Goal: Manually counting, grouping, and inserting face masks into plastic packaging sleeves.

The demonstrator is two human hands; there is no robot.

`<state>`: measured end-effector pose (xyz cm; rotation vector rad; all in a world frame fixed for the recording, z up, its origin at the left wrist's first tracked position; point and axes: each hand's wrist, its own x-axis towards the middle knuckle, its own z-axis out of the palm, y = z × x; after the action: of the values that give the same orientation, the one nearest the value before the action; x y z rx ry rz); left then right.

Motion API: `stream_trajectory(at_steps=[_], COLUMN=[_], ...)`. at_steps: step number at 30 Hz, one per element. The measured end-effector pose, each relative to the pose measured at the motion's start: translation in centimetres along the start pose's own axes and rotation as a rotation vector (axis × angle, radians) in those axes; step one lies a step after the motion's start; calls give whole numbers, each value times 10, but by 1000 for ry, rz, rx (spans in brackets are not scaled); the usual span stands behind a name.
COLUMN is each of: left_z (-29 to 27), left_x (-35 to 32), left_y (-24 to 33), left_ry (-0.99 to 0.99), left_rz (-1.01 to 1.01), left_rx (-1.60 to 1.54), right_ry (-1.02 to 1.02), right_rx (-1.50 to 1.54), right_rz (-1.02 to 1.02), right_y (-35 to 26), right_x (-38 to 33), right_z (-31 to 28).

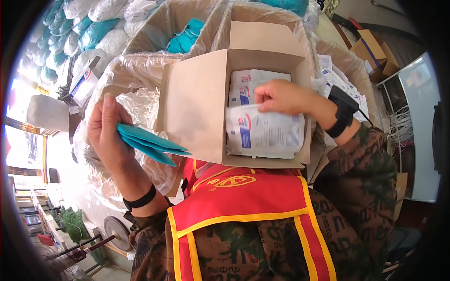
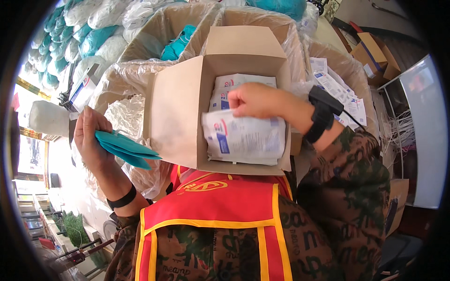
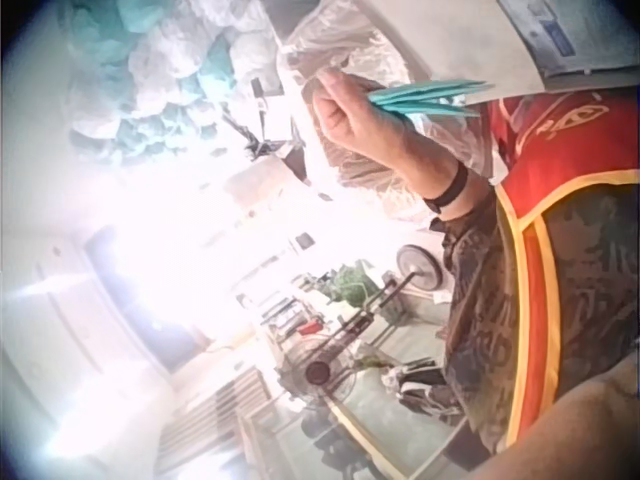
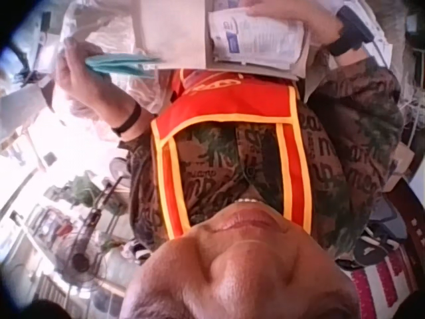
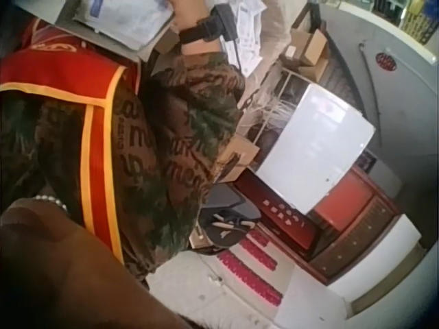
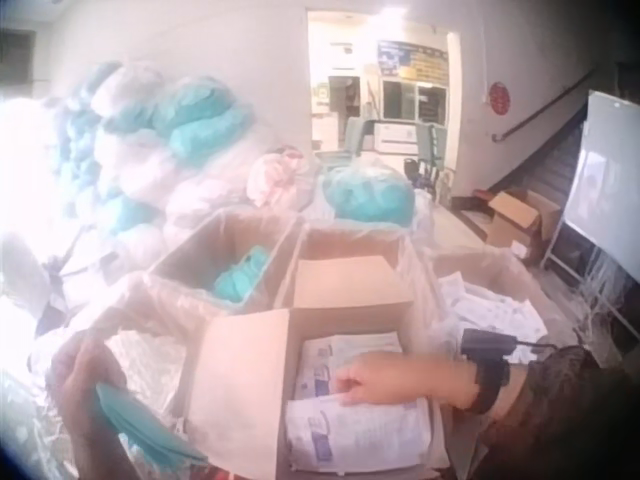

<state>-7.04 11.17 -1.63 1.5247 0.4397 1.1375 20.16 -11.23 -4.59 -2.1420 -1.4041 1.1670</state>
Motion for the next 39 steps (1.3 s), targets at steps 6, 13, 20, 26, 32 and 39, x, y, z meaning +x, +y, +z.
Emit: stream_trajectory(at_steps=[6,13,20,26,32,39], left_z=[16,28,46,61,87,121], left_x=[-9,-19,-25,-27,-29,-47], left_y=[-8,-15,-11,-10,-15,3], left_ry=[-107,-203,-304,-315,-540,-630], left_rz=[-49,-92,-124,-185,-183,-184], left_rx=[24,40,58,109,133,30], right_ry=[370,418,363,482,629,877], right_rx=[-602,-689,-785,-399,-402,-441], right_rz=[-103,16,9,-188,-514,-586], right_y=[52,47,49,24,-42,-48], right_x=[50,68,61,21,-71,-95], right_z=[-14,1,1,-10,1,14])
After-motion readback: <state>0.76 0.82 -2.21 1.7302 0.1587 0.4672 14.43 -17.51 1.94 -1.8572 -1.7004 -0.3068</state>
